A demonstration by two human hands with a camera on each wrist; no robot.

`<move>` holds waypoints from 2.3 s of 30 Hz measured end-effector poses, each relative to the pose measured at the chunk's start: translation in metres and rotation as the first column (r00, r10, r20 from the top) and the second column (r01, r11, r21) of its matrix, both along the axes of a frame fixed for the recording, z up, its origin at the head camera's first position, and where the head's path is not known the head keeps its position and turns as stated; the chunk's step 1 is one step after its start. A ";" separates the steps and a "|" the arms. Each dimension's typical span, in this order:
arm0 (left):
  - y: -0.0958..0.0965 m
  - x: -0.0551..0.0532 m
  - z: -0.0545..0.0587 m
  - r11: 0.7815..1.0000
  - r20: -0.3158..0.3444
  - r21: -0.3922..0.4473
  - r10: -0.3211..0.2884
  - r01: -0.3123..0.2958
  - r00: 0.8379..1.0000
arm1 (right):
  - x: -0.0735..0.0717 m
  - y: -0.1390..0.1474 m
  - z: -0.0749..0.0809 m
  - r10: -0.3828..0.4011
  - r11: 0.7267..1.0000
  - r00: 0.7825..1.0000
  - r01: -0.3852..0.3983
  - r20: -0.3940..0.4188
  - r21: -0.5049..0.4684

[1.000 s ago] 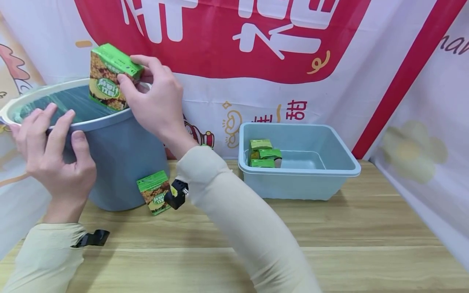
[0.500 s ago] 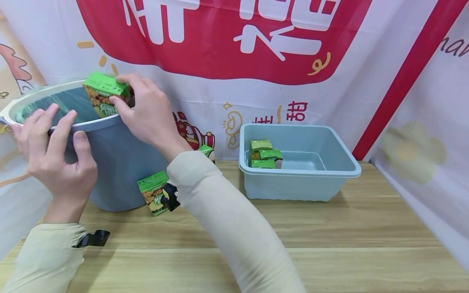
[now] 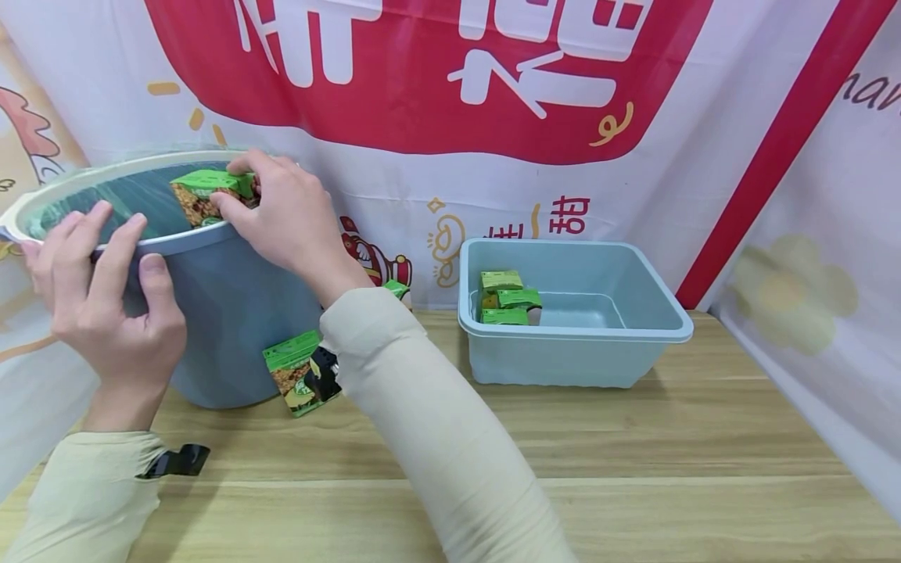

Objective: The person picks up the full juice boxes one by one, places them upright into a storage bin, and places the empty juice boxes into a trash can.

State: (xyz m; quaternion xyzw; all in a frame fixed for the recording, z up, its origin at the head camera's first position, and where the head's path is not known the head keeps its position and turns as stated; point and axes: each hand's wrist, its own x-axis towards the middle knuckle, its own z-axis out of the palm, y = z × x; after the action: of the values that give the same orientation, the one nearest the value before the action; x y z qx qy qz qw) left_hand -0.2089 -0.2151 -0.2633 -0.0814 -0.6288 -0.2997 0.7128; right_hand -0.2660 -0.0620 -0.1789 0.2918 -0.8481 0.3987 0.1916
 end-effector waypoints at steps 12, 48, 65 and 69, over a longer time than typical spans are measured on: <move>-0.001 0.000 0.000 1.000 0.002 -0.007 0.002 -0.002 1.000 | -0.001 0.002 0.003 -0.008 0.998 1.000 0.008 -0.012 0.055; -0.003 -0.002 -0.002 1.000 0.023 -0.020 0.003 -0.002 1.000 | -0.003 0.048 -0.027 0.182 0.887 0.981 -0.194 -0.067 -0.419; 0.000 -0.004 -0.001 1.000 0.016 -0.021 -0.005 0.006 1.000 | -0.016 0.096 -0.133 -0.008 0.910 0.965 0.116 0.262 -0.399; 0.000 -0.004 -0.001 1.000 0.017 -0.017 -0.006 0.007 1.000 | -0.018 0.097 -0.151 -0.084 0.931 0.955 0.177 0.284 -0.320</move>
State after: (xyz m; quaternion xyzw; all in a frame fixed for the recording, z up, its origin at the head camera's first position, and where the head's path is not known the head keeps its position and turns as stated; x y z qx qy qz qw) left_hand -0.2132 -0.2147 -0.2642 -0.0870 -0.6373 -0.2972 0.7056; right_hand -0.2843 0.0345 -0.3299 0.1406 -0.8014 0.5617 0.1503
